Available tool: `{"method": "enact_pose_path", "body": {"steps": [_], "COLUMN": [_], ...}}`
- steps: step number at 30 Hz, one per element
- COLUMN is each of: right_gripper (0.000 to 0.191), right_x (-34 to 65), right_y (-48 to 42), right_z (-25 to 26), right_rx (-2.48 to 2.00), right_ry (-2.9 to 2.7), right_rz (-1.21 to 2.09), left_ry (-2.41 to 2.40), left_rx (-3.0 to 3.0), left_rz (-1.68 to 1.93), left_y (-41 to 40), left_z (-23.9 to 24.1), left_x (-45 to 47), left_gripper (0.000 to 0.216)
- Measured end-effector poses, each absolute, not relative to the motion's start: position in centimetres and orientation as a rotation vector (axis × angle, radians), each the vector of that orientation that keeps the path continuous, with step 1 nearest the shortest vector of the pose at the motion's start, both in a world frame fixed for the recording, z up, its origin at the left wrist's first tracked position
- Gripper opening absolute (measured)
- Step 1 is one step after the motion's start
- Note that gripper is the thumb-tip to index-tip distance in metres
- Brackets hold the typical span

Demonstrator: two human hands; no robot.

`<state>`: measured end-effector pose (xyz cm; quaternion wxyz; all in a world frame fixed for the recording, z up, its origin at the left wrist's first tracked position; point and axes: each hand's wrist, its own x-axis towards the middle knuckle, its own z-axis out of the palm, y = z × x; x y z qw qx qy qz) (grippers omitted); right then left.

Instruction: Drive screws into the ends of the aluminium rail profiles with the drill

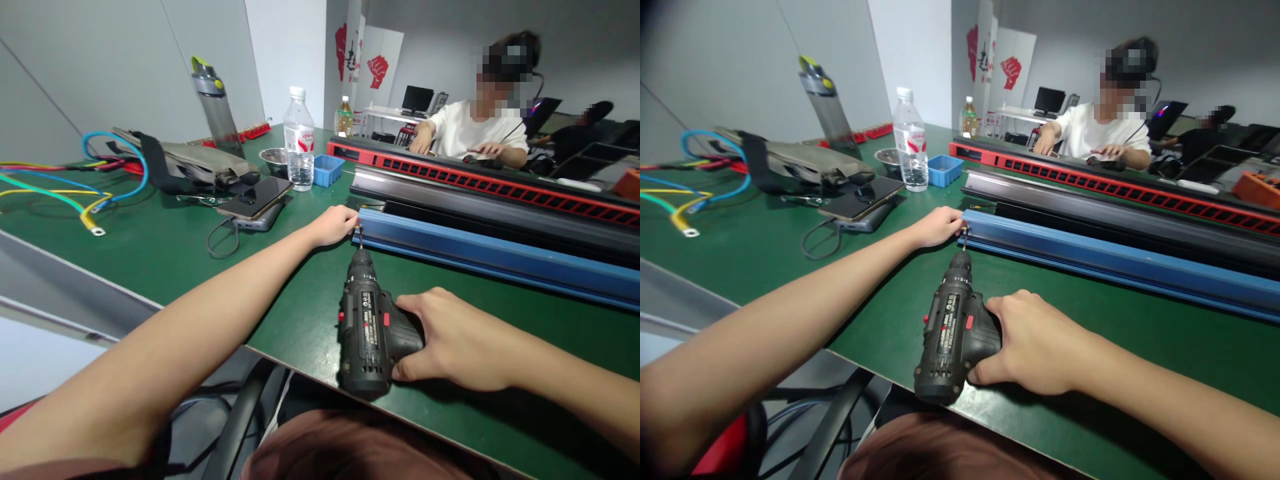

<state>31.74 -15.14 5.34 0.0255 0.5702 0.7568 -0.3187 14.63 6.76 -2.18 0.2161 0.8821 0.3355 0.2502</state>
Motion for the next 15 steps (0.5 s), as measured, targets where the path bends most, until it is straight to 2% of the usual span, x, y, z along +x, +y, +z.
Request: {"method": "enact_pose_path", "body": {"steps": [15], "right_gripper": [0.04], "right_x": [32.5], "right_y": [-15.0], "right_z": [4.5], "right_rx": [1.765], "right_ry": [2.42], "right_rz": [-0.896], "left_ry": [0.968], "left_rx": [2.461], "left_rz": [0.673], "left_y": [6.9], "left_z": [-1.9], "left_x": [14.8], "left_gripper": [0.029]}}
